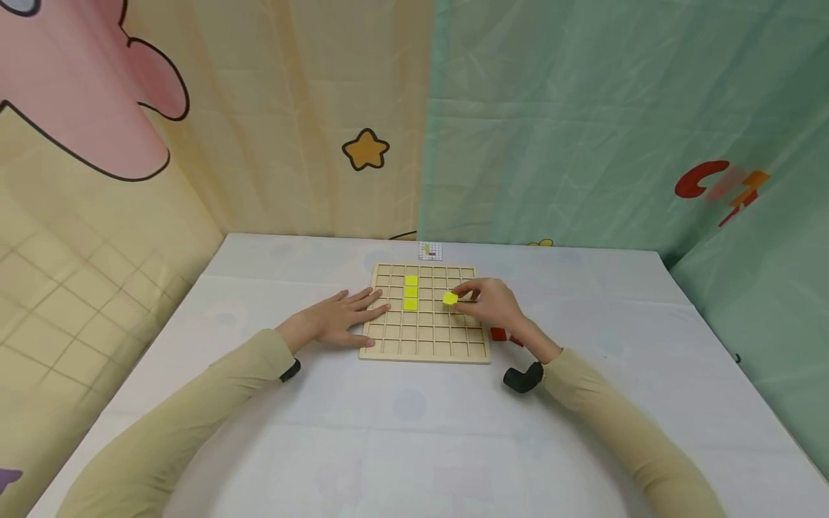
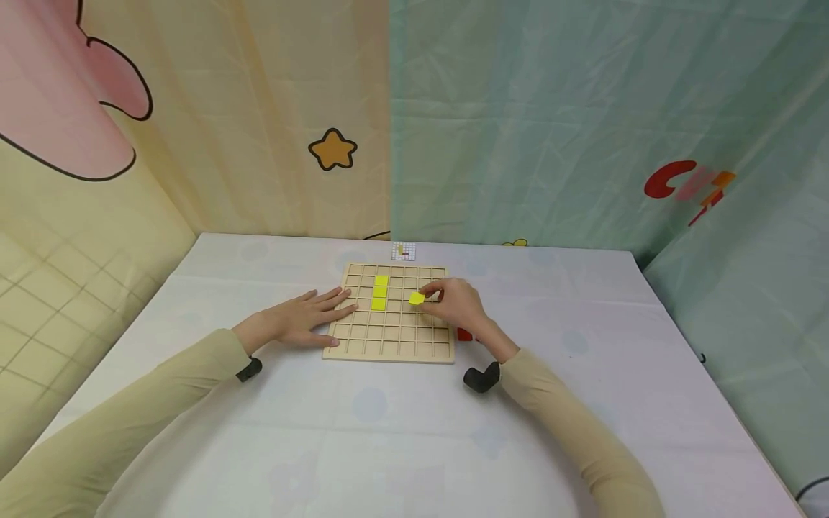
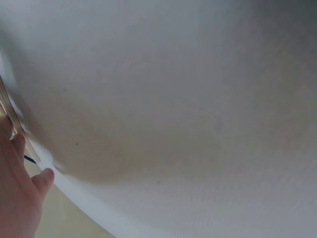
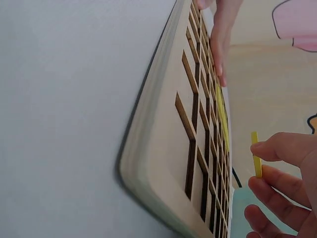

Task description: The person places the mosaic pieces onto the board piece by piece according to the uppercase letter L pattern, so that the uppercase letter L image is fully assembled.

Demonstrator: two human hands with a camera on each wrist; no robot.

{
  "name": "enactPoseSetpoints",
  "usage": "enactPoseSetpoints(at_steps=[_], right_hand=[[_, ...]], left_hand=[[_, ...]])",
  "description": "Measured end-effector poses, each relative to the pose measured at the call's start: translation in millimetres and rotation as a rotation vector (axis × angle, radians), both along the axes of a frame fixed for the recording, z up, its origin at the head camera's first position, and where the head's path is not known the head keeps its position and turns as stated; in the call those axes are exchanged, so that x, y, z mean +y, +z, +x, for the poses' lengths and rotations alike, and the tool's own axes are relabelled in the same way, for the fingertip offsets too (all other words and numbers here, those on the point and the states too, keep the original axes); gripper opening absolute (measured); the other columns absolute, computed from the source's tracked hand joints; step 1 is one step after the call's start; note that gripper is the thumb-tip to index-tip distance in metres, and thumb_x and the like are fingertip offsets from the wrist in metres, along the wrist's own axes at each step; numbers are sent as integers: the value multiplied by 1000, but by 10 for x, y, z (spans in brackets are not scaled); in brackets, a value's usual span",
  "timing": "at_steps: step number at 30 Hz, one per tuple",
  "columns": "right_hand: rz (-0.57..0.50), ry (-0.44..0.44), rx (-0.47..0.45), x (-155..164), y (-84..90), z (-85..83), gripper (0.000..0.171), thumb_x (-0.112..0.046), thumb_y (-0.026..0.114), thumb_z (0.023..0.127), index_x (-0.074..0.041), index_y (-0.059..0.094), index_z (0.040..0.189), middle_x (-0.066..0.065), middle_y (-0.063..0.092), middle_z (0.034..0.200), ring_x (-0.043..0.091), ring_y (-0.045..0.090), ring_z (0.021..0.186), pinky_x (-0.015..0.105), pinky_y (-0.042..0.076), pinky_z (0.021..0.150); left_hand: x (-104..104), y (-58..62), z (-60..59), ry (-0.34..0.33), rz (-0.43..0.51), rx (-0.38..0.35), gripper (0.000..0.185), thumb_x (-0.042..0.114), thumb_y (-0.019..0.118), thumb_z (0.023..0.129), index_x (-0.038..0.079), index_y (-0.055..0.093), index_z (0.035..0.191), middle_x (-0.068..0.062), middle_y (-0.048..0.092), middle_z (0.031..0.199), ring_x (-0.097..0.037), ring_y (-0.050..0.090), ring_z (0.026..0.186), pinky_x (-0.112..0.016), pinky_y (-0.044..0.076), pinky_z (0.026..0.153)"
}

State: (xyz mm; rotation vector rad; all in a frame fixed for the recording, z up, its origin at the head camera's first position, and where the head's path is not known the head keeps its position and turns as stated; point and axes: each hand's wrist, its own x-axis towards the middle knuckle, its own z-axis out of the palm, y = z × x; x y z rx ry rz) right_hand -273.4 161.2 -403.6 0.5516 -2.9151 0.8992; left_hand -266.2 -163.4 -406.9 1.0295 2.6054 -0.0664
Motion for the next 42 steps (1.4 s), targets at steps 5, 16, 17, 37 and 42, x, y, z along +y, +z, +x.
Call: enactPoseSetpoints(at_steps=[5, 16, 17, 37, 42], right_hand=[[-3, 26, -17, -162, 4, -7, 30, -28, 76, 80, -12, 75, 106, 5, 74, 99, 18, 60, 80, 23, 44, 61], [4, 98, -36, -448, -45, -29, 28, -26, 78, 79, -13, 76, 103, 1, 74, 94, 11, 52, 64, 21, 37, 52], [7, 101, -44, -471, -54, -31, 28, -27, 78, 78, -14, 76, 103, 1, 74, 93, 10, 51, 64, 21, 37, 52], [60, 177, -70, -606, -93, -20, 26, -30, 78, 80, -15, 77, 102, 0, 75, 100, 7, 55, 63, 20, 40, 54], [62, 180, -84, -618, -84, -5, 27, -29, 77, 81, -15, 76, 103, 1, 74, 104, 8, 55, 65, 20, 41, 54]], left_hand=[[-1, -13, -5, -4, 4, 5, 77, 66, 37, 94, 29, 10, 155, -3, -2, 164, -26, -2, 151, -58, 8, 119], [-12, -58, -33, -3, -9, 4, 77, 67, 36, 93, 31, 8, 155, -2, -4, 164, -25, -2, 151, -58, 8, 119], [-11, -59, -34, -2, -9, 3, 77, 67, 36, 93, 31, 8, 155, -2, -4, 164, -25, -2, 151, -58, 8, 119], [-15, -37, -39, 4, -5, -1, 76, 67, 36, 93, 31, 9, 155, -2, -4, 164, -25, -2, 151, -57, 9, 119], [-21, -33, -29, -2, 7, -2, 76, 65, 37, 94, 29, 10, 155, -3, -2, 164, -27, -1, 151, -59, 9, 118]])
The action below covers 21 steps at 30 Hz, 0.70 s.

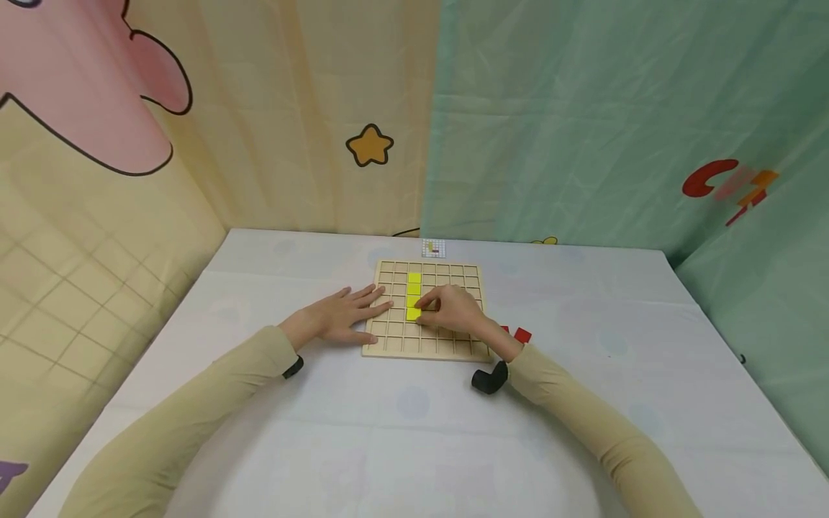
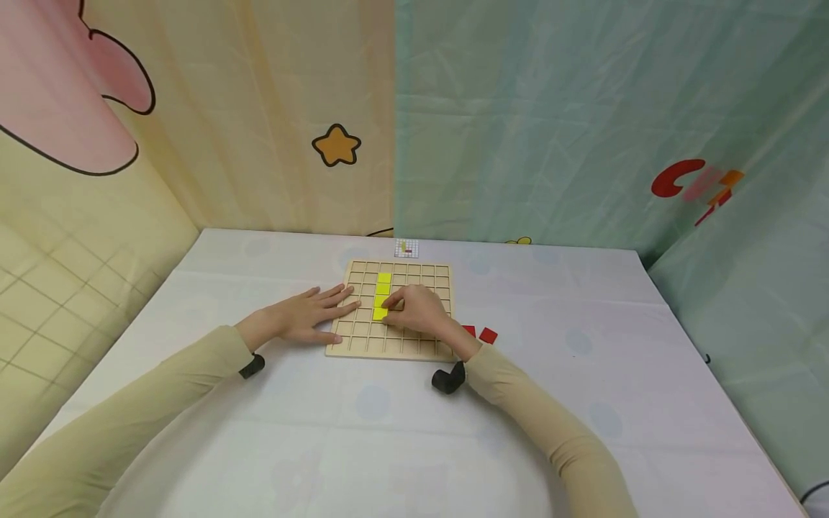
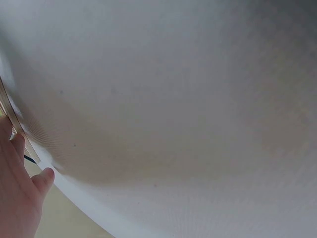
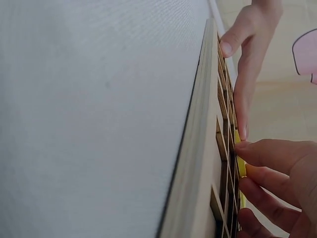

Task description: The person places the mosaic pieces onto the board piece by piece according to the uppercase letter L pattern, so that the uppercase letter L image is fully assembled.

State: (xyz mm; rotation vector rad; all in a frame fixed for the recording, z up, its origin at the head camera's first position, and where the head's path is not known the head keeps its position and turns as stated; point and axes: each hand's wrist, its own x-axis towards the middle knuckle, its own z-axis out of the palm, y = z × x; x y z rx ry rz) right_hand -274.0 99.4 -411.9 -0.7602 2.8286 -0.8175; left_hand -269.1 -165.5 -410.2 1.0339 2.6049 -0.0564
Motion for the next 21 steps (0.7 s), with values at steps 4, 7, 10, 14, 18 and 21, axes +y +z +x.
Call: enactPoseSetpoints(at_steps=[4, 7, 10, 14, 18, 21], right_hand=[[1, 6, 6, -6, 5, 11, 27, -29, 78, 80, -14, 77, 103, 3, 73, 106, 8, 55, 66, 20, 41, 56], [6, 4, 3, -10, 7, 12, 27, -30, 78, 80, -14, 77, 102, 3, 73, 106, 8, 55, 67, 21, 41, 57], [9, 4, 3, -10, 1, 6, 27, -30, 77, 81, -14, 76, 103, 2, 73, 107, 8, 55, 68, 21, 42, 58], [4, 5, 8, -6, -15, -5, 27, -30, 76, 82, -15, 76, 104, 1, 73, 107, 8, 57, 68, 21, 43, 58], [-2, 1, 8, -1, -36, -16, 27, -31, 76, 81, -16, 76, 104, -1, 74, 104, 7, 56, 66, 21, 43, 55], [-4, -1, 10, 0, -44, -19, 26, -32, 76, 82, -16, 76, 103, -1, 74, 104, 7, 55, 65, 21, 42, 54]], left_hand=[[-1, 1, 1, -4, 1, 5, 76, 65, 37, 94, 29, 11, 155, -4, -2, 164, -27, 0, 151, -59, 10, 118], [0, -2, 1, -6, -2, 9, 76, 66, 37, 93, 30, 10, 155, -4, -2, 164, -27, 0, 151, -59, 10, 118], [-1, 1, 4, -8, -4, 12, 76, 66, 37, 94, 29, 10, 155, -4, -2, 164, -27, 0, 151, -59, 10, 118], [2, 9, 4, -8, -8, 12, 77, 66, 37, 94, 29, 10, 155, -4, -2, 164, -26, -1, 151, -59, 9, 118], [13, 12, 3, -6, -11, 6, 77, 66, 37, 93, 29, 10, 155, -3, -3, 164, -26, -1, 151, -58, 9, 119], [16, 8, 5, -4, -11, 8, 77, 67, 37, 93, 30, 10, 155, -3, -3, 164, -26, -1, 151, -58, 10, 119]])
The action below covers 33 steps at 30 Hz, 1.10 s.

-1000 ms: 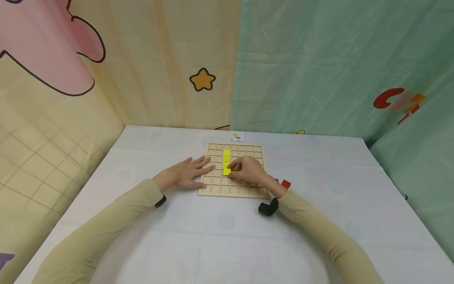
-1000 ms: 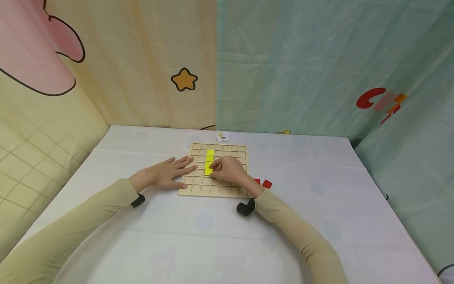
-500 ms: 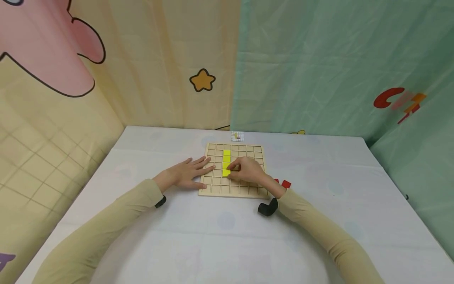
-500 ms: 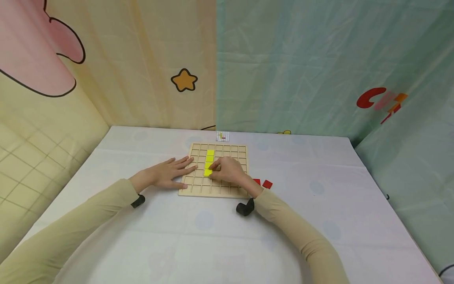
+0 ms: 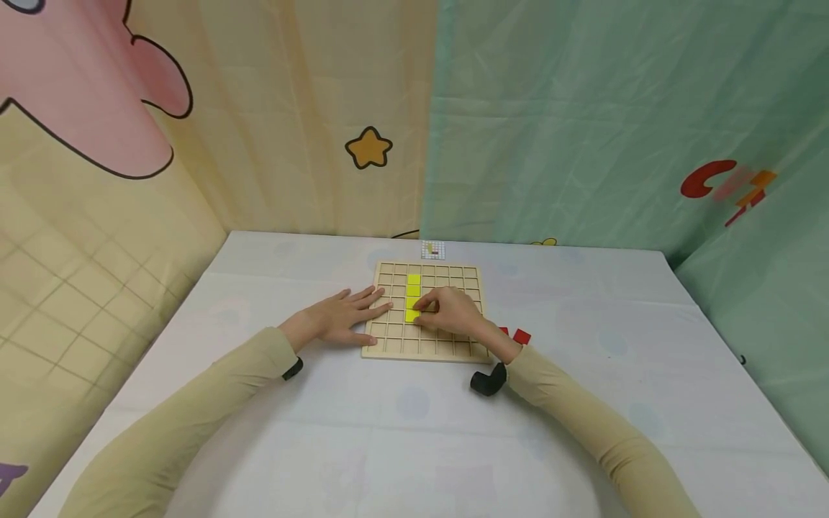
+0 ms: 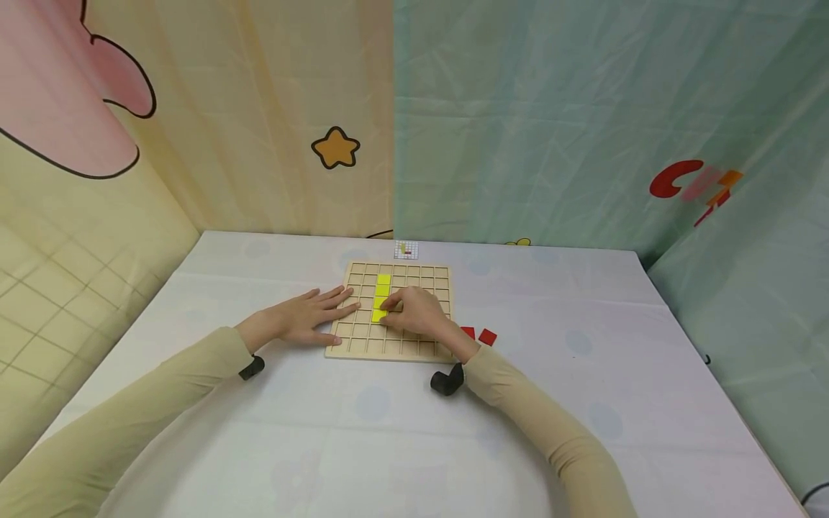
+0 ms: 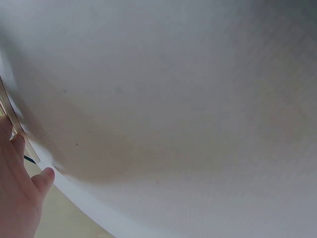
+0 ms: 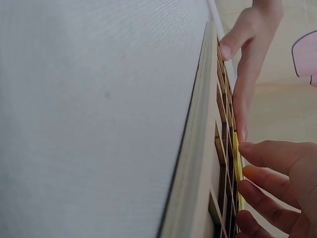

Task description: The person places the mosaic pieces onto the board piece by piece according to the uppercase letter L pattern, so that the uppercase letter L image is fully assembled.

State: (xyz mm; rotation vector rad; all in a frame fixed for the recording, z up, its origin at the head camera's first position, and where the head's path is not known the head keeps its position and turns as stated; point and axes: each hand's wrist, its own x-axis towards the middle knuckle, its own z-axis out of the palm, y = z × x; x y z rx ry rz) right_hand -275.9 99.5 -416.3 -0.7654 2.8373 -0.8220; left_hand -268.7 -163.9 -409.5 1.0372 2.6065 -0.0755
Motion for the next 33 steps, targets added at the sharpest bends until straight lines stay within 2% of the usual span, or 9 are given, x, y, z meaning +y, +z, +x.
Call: enactPoseSetpoints(at_steps=[7, 11, 16, 21, 26, 33], right_hand=[[-20, -41, -6, 34, 68, 23, 27, -31, 77, 81, -16, 76, 103, -1, 74, 97, 9, 57, 69, 21, 44, 57], [-41, -72, 18, 100, 141, 26, 25, -29, 76, 82, -16, 76, 103, -1, 73, 97, 14, 60, 79, 23, 47, 63], [-71, -78, 47, 231, 239, 43, 26, -26, 74, 84, -14, 75, 106, 2, 73, 101, 20, 63, 90, 32, 51, 74], [-95, -99, 49, 398, 304, 68, 29, -26, 74, 84, -10, 74, 109, 5, 73, 103, 22, 63, 91, 36, 52, 79], [-80, -119, 61, 594, 334, 76, 30, -26, 74, 85, -10, 73, 110, 5, 72, 104, 22, 62, 92, 37, 51, 78], [-35, -95, 100, 905, 397, 104, 29, -25, 73, 85, -10, 73, 109, 6, 73, 105, 22, 63, 92, 39, 51, 80]], left_hand=[[3, 1, 2, -6, 2, 6, 77, 66, 36, 94, 29, 11, 155, -4, -2, 164, -26, 0, 151, -58, 10, 118], [8, 9, -1, -2, 2, 11, 77, 66, 36, 94, 29, 11, 155, -4, -2, 164, -26, 0, 151, -58, 10, 118], [13, 19, 7, 1, -11, 8, 77, 67, 36, 93, 29, 10, 155, -3, -2, 164, -25, -1, 151, -58, 10, 119], [12, 45, 37, -7, -4, 8, 77, 65, 38, 94, 27, 11, 156, -6, 0, 164, -27, 1, 151, -59, 11, 118], [16, 55, 42, -7, 2, 4, 76, 63, 39, 95, 27, 11, 156, -5, 0, 164, -27, 1, 151, -58, 12, 118], [17, 41, 31, 0, -9, 2, 76, 64, 37, 95, 28, 10, 156, -4, -2, 164, -26, -1, 151, -57, 10, 119]])
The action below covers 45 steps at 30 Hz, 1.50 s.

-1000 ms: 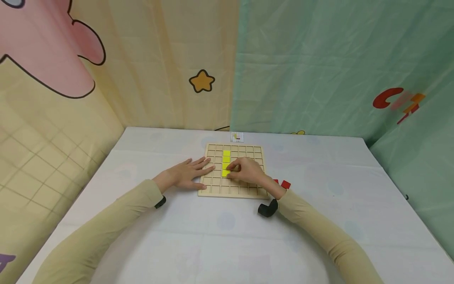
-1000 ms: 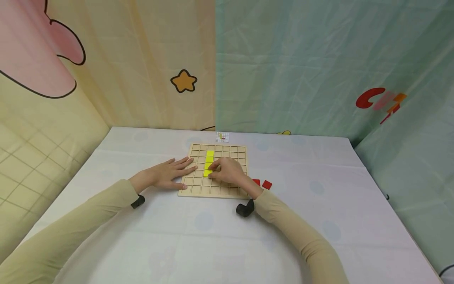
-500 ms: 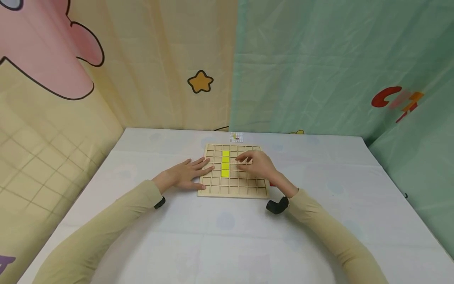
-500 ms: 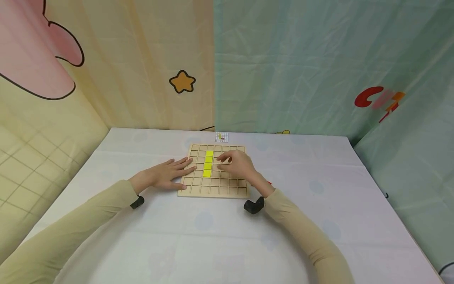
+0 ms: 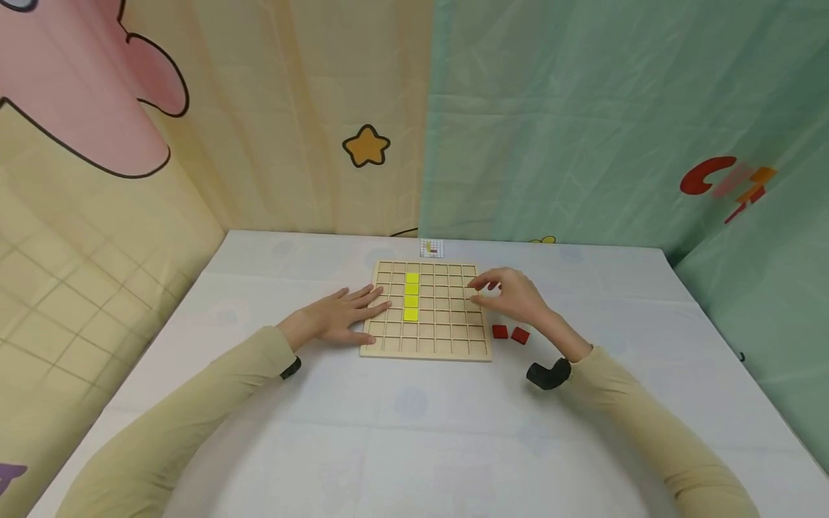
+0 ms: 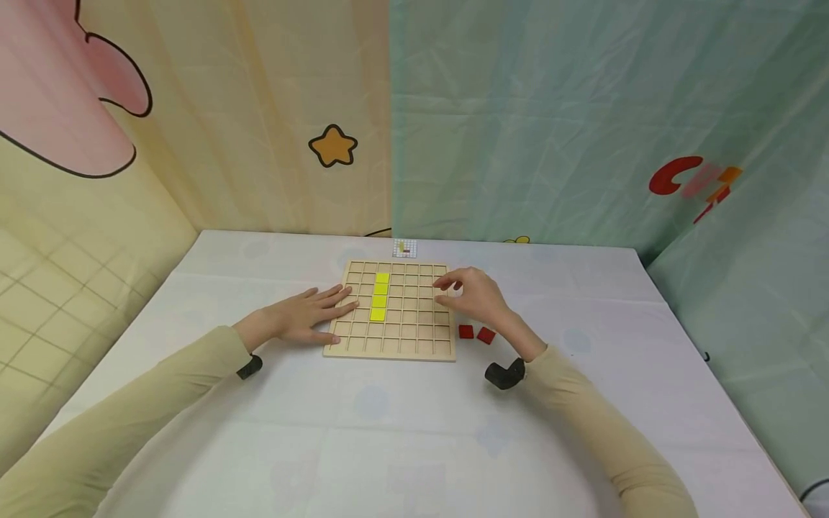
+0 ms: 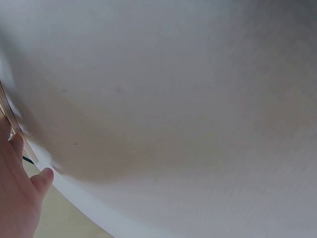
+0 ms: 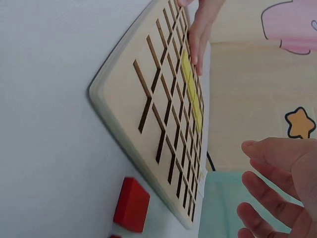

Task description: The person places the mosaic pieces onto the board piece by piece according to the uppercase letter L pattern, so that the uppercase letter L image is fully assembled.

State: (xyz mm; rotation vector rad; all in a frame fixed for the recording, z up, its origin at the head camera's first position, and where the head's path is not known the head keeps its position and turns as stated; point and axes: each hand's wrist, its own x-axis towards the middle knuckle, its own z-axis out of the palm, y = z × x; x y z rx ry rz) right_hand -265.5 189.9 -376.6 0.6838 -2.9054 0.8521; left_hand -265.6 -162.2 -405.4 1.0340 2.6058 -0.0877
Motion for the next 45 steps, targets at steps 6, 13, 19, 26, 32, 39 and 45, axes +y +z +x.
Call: enactPoseSetpoints(at_steps=[6, 13, 19, 26, 32, 39, 45], right_hand=[[30, -12, -4, 259, -11, 47, 30, -22, 74, 84, -8, 72, 111, 8, 73, 105, 23, 62, 93, 44, 52, 82], [31, -41, -22, 506, -110, 115, 30, -24, 75, 83, -9, 73, 109, 7, 73, 101, 25, 61, 92, 41, 51, 79], [41, -82, -86, 624, -209, 195, 31, -28, 75, 82, -13, 73, 108, 2, 72, 97, 23, 60, 94, 33, 49, 76], [26, -51, -95, 664, -349, 244, 30, -24, 77, 78, -11, 74, 105, 2, 72, 92, 20, 61, 88, 30, 49, 71], [37, -26, -93, 626, -402, 257, 31, -25, 81, 75, -11, 75, 103, 0, 71, 87, 14, 59, 79, 27, 48, 67], [65, -15, -102, 610, -412, 264, 31, -25, 80, 76, -11, 75, 103, 0, 73, 92, 12, 58, 79, 27, 48, 68], [86, 5, -98, 603, -398, 259, 27, -25, 79, 77, -12, 76, 101, -2, 73, 91, 11, 58, 79, 26, 47, 69]], left_hand=[[-2, 4, 11, -4, 10, 2, 76, 63, 38, 95, 27, 10, 156, -5, -1, 164, -26, -1, 151, -57, 11, 119], [-6, -11, 7, -7, 19, 8, 76, 63, 38, 95, 27, 11, 156, -4, -1, 164, -26, -1, 151, -57, 11, 119], [-10, -12, 5, -11, 32, 9, 76, 63, 39, 95, 27, 12, 156, -5, 1, 164, -27, 1, 151, -59, 12, 118], [-17, -13, 3, -6, 20, 7, 76, 63, 39, 94, 28, 11, 155, -4, 0, 164, -26, 0, 151, -58, 12, 118], [-14, -19, 4, -5, 29, 7, 75, 63, 39, 95, 27, 12, 155, -5, 1, 164, -27, 0, 151, -59, 12, 118], [-13, -29, 4, -5, 19, 10, 75, 63, 38, 95, 28, 11, 156, -4, -1, 164, -26, -1, 151, -58, 12, 118], [-9, -27, 3, -3, 20, 12, 76, 64, 38, 95, 28, 11, 156, -4, -1, 164, -25, -1, 151, -58, 11, 118]])
